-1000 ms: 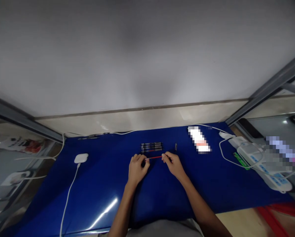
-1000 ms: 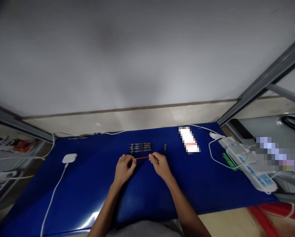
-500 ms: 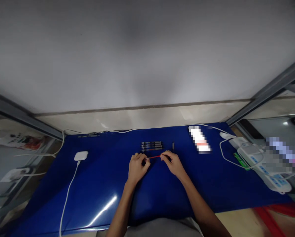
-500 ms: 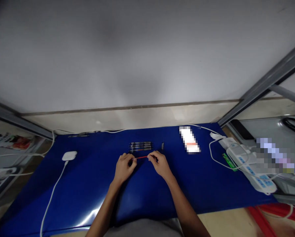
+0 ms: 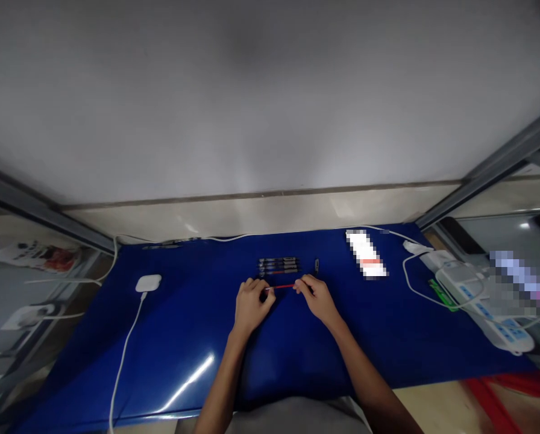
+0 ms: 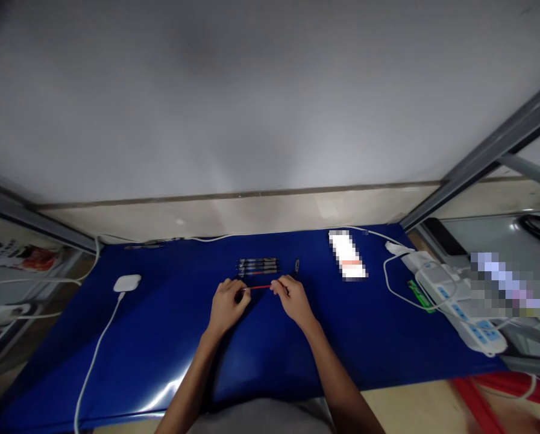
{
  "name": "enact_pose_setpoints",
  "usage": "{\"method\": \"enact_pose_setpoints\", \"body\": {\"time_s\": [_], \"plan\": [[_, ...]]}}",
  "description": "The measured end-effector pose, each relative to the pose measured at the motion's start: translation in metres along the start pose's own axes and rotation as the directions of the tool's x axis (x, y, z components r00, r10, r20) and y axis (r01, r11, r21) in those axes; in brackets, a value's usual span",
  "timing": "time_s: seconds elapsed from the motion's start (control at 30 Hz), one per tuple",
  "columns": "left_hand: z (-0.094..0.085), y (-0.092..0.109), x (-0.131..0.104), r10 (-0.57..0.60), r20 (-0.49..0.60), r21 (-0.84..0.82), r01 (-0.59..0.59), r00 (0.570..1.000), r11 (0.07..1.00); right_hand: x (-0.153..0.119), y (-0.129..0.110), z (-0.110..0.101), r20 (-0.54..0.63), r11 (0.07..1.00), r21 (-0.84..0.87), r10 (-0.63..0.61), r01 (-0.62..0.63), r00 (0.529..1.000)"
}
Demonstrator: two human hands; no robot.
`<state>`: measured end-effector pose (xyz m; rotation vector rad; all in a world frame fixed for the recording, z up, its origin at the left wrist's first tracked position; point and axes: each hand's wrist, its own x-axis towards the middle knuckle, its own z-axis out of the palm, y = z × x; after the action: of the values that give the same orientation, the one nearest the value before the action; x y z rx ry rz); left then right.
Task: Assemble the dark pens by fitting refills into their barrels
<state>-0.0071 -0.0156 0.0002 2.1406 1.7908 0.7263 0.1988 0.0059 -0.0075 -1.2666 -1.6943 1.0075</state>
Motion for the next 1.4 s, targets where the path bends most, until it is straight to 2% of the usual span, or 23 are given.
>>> {"method": "enact_pose_setpoints", "body": {"time_s": [0.6,1.2,1.4], "plan": [[0.0006,-0.0001,-0.0006,0.003,-0.002,0.026,-0.003,1.0,1.0,-0.0002,0.0004,0.0024,0.0,0.999,-0.048,-0.012,0.012,1.0],[-0.0004,0.0004,0.0001,-0.006,-0.011,0.011,0.007,1.0,1.0,0.0008,0.0026,0.0011,-0.006,0.999,-0.011,-0.047,0.047,0.999],[-0.0005,0.0001,0.0004,-0.012,0.005,0.007,0.012,1.0,1.0,0.0003,0.001,0.0014,-0.006,0.999,-0.043,-0.026,0.026,1.0]]}}
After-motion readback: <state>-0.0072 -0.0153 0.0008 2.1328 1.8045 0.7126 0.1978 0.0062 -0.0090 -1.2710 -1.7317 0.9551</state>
